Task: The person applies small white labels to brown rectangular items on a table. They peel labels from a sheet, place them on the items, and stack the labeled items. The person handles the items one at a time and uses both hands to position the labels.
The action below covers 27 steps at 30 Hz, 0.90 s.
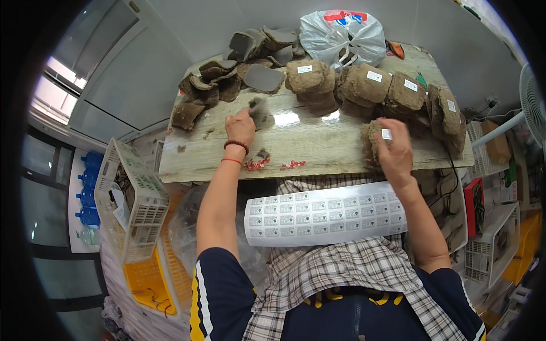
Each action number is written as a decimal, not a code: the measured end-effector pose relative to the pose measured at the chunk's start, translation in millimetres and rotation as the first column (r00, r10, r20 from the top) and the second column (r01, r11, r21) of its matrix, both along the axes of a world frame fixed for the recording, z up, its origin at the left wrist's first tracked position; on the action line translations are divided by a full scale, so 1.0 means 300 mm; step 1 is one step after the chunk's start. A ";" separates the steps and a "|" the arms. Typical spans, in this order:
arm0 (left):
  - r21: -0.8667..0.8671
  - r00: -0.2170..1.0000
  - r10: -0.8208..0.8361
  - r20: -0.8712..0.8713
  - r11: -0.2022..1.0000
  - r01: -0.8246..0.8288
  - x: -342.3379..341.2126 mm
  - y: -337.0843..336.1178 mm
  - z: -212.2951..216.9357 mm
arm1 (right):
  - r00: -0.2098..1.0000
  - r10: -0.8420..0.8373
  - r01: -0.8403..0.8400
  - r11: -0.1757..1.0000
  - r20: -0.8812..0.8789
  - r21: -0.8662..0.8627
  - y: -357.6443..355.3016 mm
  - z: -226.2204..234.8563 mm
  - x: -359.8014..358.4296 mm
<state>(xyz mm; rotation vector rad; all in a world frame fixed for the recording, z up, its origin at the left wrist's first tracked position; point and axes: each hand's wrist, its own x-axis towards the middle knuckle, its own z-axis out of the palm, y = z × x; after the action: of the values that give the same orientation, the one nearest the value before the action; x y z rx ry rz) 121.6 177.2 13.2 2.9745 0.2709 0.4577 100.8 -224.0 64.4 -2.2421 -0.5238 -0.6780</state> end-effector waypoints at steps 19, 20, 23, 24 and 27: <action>-0.953 0.951 -0.107 -0.289 0.124 -0.276 -0.315 -0.513 -0.002 | 0.898 0.094 -0.051 0.993 -0.431 0.111 0.359 -0.280 0.072; -0.902 0.956 -0.079 -0.283 0.360 -0.237 -0.327 -0.500 -0.005 | 0.926 0.106 -0.089 0.994 -0.363 0.065 0.355 -0.292 0.079; -0.494 0.990 -0.134 0.036 0.859 0.134 -0.426 -0.478 -0.011 | 0.974 0.137 -0.152 0.986 -0.182 -0.070 0.349 -0.305 0.097; -0.459 0.974 -0.226 -0.009 0.867 0.196 -0.475 -0.469 -0.027 | 0.976 0.136 -0.151 0.986 -0.171 -0.075 0.347 -0.305 0.096; -0.331 0.942 -0.327 -0.072 0.899 0.287 -0.581 -0.467 -0.014 | 0.992 0.109 -0.114 0.990 -0.062 -0.083 0.343 -0.301 0.102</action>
<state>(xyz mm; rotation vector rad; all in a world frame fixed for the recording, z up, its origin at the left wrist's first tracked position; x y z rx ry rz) -52.7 37.1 8.9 2.6626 -0.1103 0.1682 131.6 -121.0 -26.0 -2.2857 -0.6553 -0.5418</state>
